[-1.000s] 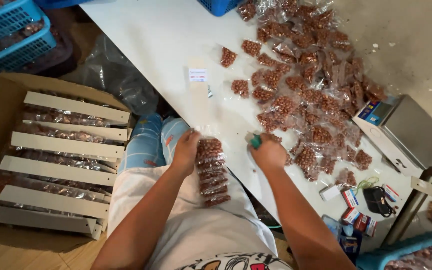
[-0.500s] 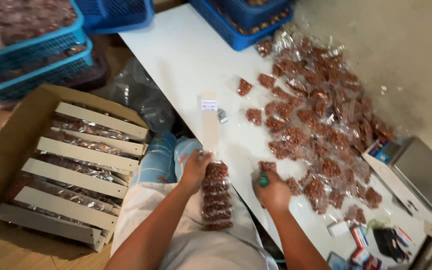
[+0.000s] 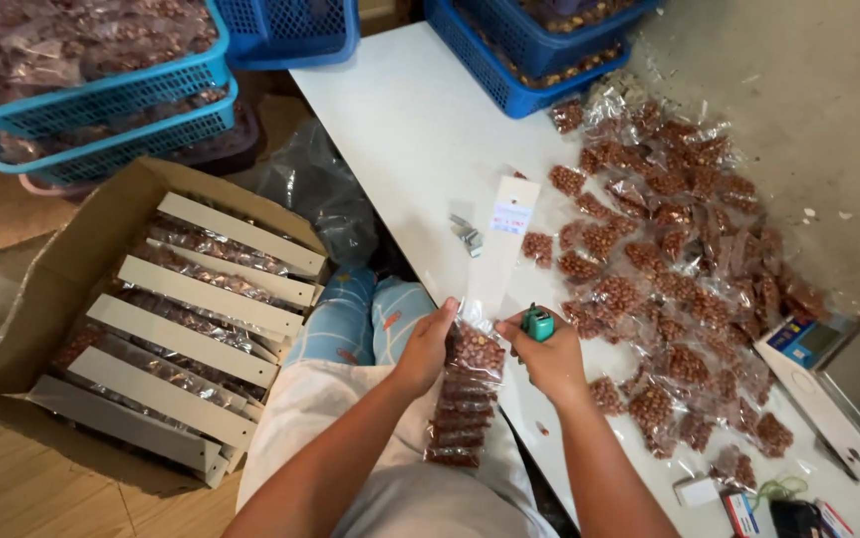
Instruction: Stapling small plastic bags of peanuts onto cardboard display strips for retail sale.
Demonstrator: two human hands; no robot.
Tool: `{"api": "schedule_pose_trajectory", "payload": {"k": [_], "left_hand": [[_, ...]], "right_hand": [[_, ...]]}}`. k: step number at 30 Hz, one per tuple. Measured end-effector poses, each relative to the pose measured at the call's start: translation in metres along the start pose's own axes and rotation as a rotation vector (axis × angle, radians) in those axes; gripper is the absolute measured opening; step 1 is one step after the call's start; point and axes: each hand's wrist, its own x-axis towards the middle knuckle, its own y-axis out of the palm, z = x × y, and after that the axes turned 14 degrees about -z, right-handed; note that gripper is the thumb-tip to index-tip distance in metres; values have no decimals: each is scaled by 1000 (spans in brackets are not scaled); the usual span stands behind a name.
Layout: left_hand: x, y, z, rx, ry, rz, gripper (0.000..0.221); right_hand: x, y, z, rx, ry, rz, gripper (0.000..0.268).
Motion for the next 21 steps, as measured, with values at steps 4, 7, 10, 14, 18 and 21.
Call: {"api": "schedule_pose_trajectory", "payload": {"k": [4,7,10,14,18,21], "left_hand": [[14,6,19,77,95,21,36],[2,9,3,136,202,15,36],[-16,11,-23,194,299,20,39],[-32,11,-40,262,361,66,43],[-47,14,-61,351,414,115,47],[-54,17,-67,400,402,94,46]], "right_hand": [[1,5,5,8,30,-24,14],[1,4,15,7,22,-46,16],[7,11,25,-7,38,-71,27],[-1,22,78,562,227,-431,31],[-43,27,171,658,394,-340,49],[46,60,32,944,513,-336,47]]}}
